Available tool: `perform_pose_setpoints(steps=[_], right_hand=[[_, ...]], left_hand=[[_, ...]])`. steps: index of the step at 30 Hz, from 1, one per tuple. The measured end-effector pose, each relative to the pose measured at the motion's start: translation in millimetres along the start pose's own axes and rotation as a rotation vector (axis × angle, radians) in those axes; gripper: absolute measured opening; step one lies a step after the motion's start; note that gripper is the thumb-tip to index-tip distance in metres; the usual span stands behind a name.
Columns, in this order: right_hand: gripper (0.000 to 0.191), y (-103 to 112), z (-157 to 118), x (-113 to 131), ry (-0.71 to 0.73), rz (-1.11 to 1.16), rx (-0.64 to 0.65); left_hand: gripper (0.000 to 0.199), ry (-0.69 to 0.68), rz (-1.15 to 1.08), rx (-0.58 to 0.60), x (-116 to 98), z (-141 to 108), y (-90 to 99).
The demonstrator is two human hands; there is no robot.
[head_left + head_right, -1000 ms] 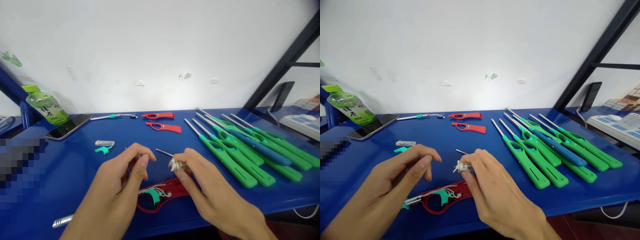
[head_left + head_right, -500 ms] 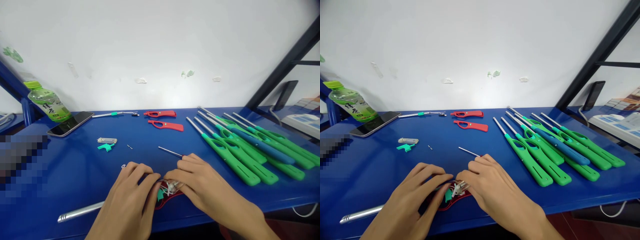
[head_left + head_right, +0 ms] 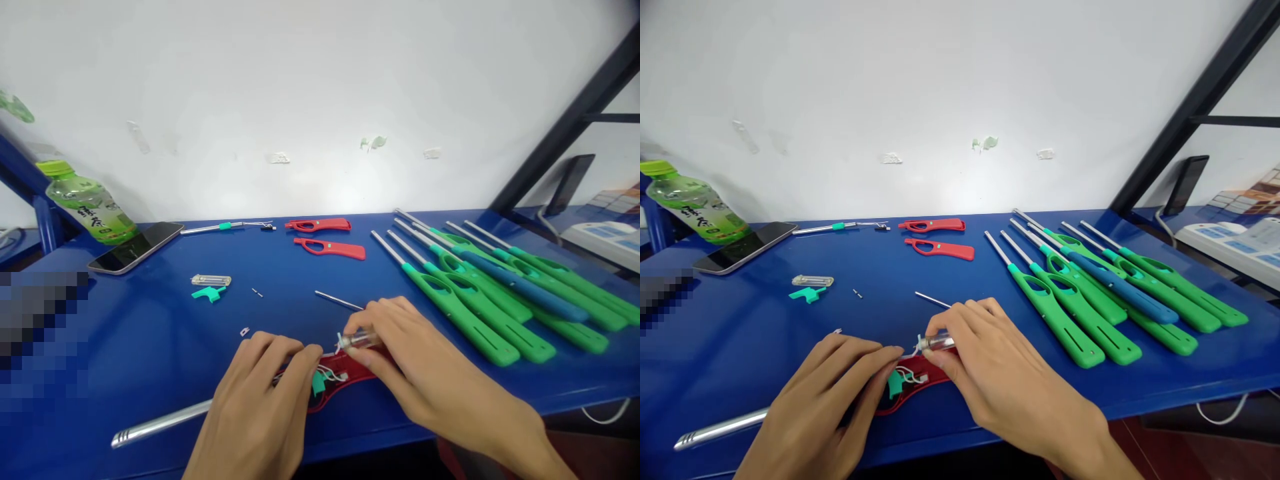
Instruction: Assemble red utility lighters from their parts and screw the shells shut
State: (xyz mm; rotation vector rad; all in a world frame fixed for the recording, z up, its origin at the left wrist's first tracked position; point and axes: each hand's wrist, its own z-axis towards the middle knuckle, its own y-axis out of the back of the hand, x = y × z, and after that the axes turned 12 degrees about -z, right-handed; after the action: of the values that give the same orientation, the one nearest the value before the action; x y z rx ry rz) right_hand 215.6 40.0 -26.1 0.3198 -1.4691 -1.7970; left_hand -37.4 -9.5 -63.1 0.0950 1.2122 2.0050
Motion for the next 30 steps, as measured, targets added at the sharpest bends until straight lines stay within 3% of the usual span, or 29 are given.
perform_pose_setpoints(steps=[6, 30], right_hand=[[0.01, 1.0, 2.6, -0.2, 0.063, 0.032, -0.011], [0.008, 2.3, 2.8, 2.1, 0.075, 0.041, 0.014]], left_hand=[[0.027, 0.011, -0.034, -0.042, -7.9, 9.6, 3.6], [0.018, -0.013, -0.053, -0.095, -9.8, 11.5, 3.6]])
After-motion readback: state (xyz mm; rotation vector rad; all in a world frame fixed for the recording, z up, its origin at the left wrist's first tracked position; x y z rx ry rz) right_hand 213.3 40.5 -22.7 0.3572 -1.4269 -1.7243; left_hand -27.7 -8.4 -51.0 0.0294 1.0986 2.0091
